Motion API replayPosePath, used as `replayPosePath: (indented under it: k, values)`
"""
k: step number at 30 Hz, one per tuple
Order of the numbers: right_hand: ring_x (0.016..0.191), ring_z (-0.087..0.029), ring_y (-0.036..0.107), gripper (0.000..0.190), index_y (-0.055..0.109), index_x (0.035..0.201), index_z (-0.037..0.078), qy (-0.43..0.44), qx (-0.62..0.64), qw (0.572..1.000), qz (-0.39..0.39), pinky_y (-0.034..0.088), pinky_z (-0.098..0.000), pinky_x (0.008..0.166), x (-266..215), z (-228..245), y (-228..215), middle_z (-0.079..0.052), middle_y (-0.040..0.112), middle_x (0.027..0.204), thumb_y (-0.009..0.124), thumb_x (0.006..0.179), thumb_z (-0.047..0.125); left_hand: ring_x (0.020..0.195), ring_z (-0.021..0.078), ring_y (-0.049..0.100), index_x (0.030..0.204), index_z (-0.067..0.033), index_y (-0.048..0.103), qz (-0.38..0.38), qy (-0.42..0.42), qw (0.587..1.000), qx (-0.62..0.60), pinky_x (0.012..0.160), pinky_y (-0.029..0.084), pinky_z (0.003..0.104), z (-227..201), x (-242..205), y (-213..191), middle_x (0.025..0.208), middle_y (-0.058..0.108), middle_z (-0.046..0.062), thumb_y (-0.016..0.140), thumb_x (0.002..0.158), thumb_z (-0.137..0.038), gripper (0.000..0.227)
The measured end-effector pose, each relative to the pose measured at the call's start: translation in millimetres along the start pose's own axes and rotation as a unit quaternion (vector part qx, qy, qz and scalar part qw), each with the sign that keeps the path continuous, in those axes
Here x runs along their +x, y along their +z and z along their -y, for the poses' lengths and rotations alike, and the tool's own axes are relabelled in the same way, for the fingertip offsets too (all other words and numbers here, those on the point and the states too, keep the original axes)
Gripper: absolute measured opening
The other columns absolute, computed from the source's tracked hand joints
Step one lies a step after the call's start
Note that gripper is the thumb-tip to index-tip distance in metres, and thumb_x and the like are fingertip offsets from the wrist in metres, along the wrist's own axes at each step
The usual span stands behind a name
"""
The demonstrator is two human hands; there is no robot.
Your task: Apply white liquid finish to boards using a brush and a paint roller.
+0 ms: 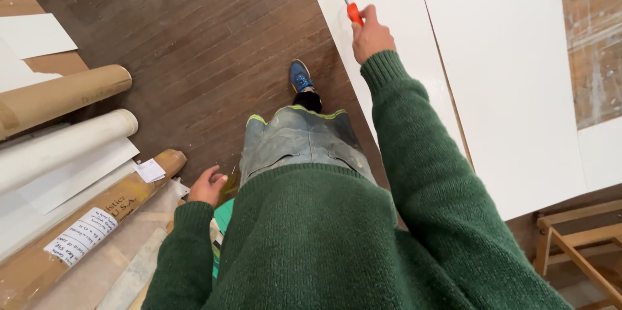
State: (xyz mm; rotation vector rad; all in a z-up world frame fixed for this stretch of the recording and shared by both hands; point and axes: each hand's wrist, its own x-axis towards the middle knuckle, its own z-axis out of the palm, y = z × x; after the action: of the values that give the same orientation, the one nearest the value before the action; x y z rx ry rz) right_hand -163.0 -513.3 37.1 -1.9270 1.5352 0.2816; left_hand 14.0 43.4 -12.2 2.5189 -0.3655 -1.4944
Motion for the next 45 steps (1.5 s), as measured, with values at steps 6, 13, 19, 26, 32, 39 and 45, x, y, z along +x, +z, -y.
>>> replayPosePath:
  k: [6, 13, 19, 26, 32, 39, 45]
  values:
    - [0.068, -0.043, 0.071, 0.029, 0.045, 0.127, 0.015, 0.036, -0.023, 0.998, 0.036, 0.056, -0.0542, 0.062, -40, -38, -6, -0.023, 0.070, 0.077, 0.051, 0.107, 0.035, 0.104, 0.0245, 0.073, 0.141, -0.0120, 0.059, 0.007, 0.031, 0.999, 0.002, 0.093, 0.054, 0.038, -12, 1, -1, 0.115, 0.076, 0.007, 0.070, 0.091, -0.037, 0.057]
    - [0.070, -0.051, 0.066, 0.030, 0.048, 0.129, 0.017, 0.051, -0.039, 0.998, 0.015, 0.050, -0.0611, 0.064, -195, -185, 4, -0.029, 0.067, 0.075, 0.051, 0.104, 0.035, 0.105, 0.0256, 0.073, 0.139, -0.0118, 0.060, 0.003, 0.053, 0.999, 0.015, 0.095, 0.054, 0.040, -8, -6, 31, 0.113, 0.077, 0.006, 0.070, 0.089, -0.038, 0.058]
    - [0.080, -0.043, 0.070, 0.030, 0.053, 0.125, 0.019, 0.130, -0.021, 0.991, 0.036, 0.053, -0.0565, 0.071, -314, -260, -5, -0.015, 0.075, 0.082, 0.053, 0.101, 0.038, 0.108, 0.0274, 0.071, 0.139, -0.0133, 0.062, 0.005, 0.073, 0.997, 0.033, 0.095, 0.053, 0.040, 11, -9, 65, 0.114, 0.076, 0.008, 0.071, 0.089, -0.039, 0.057]
    - [0.083, -0.042, 0.071, 0.032, 0.053, 0.127, 0.018, 0.139, -0.027, 0.989, 0.050, 0.053, -0.0542, 0.075, -318, -248, -15, -0.014, 0.074, 0.083, 0.052, 0.102, 0.036, 0.108, 0.0278, 0.072, 0.138, -0.0121, 0.061, 0.027, 0.071, 0.997, 0.029, 0.094, 0.054, 0.040, 27, -21, 89, 0.114, 0.077, 0.010, 0.071, 0.088, -0.040, 0.058]
    - [0.077, -0.048, 0.068, 0.030, 0.052, 0.127, 0.016, 0.083, -0.054, 0.995, 0.030, 0.053, -0.0575, 0.069, -240, -205, -11, -0.024, 0.071, 0.081, 0.053, 0.104, 0.036, 0.108, 0.0283, 0.072, 0.138, -0.0107, 0.062, 0.012, 0.066, 0.997, 0.021, 0.094, 0.054, 0.040, 31, -22, 83, 0.112, 0.077, 0.010, 0.071, 0.089, -0.040, 0.058]
    - [0.077, -0.049, 0.068, 0.028, 0.051, 0.126, 0.016, 0.015, -0.049, 0.999, 0.006, 0.053, -0.0581, 0.069, -136, -129, -8, -0.024, 0.071, 0.081, 0.054, 0.104, 0.034, 0.106, 0.0274, 0.072, 0.138, -0.0133, 0.062, -0.001, 0.028, 0.999, 0.016, 0.093, 0.054, 0.039, 19, -19, 59, 0.111, 0.078, 0.007, 0.070, 0.089, -0.040, 0.057]
    - [0.073, -0.043, 0.072, 0.028, 0.048, 0.127, 0.016, 0.067, -0.033, 0.996, 0.048, 0.056, -0.0537, 0.067, -80, -47, -21, -0.021, 0.072, 0.082, 0.050, 0.106, 0.033, 0.103, 0.0259, 0.073, 0.137, -0.0132, 0.062, 0.003, 0.011, 1.000, -0.004, 0.091, 0.055, 0.039, 19, -6, 47, 0.110, 0.078, 0.006, 0.070, 0.089, -0.042, 0.057]
